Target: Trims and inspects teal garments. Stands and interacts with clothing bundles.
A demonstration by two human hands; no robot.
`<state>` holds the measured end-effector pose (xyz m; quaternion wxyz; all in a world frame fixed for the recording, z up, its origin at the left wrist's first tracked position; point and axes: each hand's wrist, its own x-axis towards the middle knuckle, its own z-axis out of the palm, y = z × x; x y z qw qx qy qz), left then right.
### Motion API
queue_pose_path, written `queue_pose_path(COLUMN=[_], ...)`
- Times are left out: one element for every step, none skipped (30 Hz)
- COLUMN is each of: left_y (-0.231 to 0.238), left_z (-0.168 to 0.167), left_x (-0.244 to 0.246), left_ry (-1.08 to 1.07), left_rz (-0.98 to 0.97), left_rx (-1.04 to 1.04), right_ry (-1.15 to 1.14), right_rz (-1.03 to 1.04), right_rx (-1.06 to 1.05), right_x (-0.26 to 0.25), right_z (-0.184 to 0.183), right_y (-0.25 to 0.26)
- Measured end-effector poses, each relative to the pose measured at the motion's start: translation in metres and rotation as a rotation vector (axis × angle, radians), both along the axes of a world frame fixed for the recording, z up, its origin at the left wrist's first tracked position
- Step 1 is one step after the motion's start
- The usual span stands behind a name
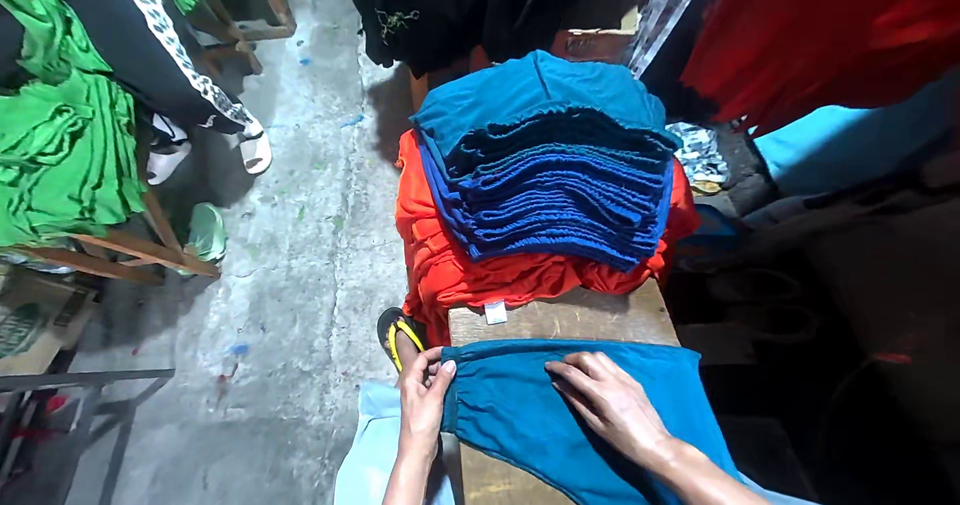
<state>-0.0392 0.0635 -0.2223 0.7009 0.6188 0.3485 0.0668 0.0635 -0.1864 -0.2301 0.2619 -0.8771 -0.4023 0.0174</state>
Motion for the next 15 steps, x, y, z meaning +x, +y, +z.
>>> queue_pose_path(left_y=[0.000,-0.001,-0.001,-0.003,-0.004,-0.004,-0.004,-0.005,-0.005,-0.005,-0.006,-0.006,-0.007,-0.007,-0.007], left_z=[0.000,-0.002,-0.003,-0.003,-0.003,-0.003,-0.003,-0.003,-0.002,-0.001,0.000,0.000,0.000,-0.001,-0.002], left_x=[-0.001,-0.002,-0.002,-0.002,-0.001,-0.001,0.000,0.000,0.001,0.002,0.002,0.002,0.002,0.001,0.002], left_ry=[-0.007,-0.009,-0.008,-0.003,0.001,0.005,0.012,0.017,0.020,0.022,0.026,0.029,0.031,0.030,0.026], left_rz=[-0.001,0.001,0.009,0.021,0.033,0.044,0.054,0.058,0.059,0.057,0.051,0.045,0.040,0.036,0.035], left_rx=[-0.006,0.001,0.014,0.030,0.041,0.045,0.042,0.036,0.033,0.038,0.050,0.064,0.078,0.095,0.105], right_ry=[0.009,0.031,0.058,0.074,0.064,0.043,0.017,-0.007,-0.020,-0.013,0.017,0.046,0.076,0.110,0.129], right_rz=[-0.008,-0.017,-0.025,-0.028,-0.033,-0.043,-0.066,-0.110,-0.174,-0.255,-0.344,-0.437,-0.529,-0.614,-0.672], right_rx=[0.001,0.011,0.023,0.030,0.032,0.033,0.029,0.025,0.023,0.021,0.018,0.013,0.010,0.011,0.000], right_x=[0.003,0.005,0.007,0.009,0.011,0.013,0.015,0.017,0.020,0.024,0.027,0.030,0.032,0.032,0.032], right_z=[-0.001,-0.002,-0.002,-0.002,-0.002,-0.002,-0.001,0.001,0.004,0.008,0.013,0.017,0.020,0.023,0.024], right_y=[0.002,0.003,0.002,0.000,-0.004,-0.009,-0.016,-0.025,-0.038,-0.052,-0.068,-0.085,-0.101,-0.115,-0.127])
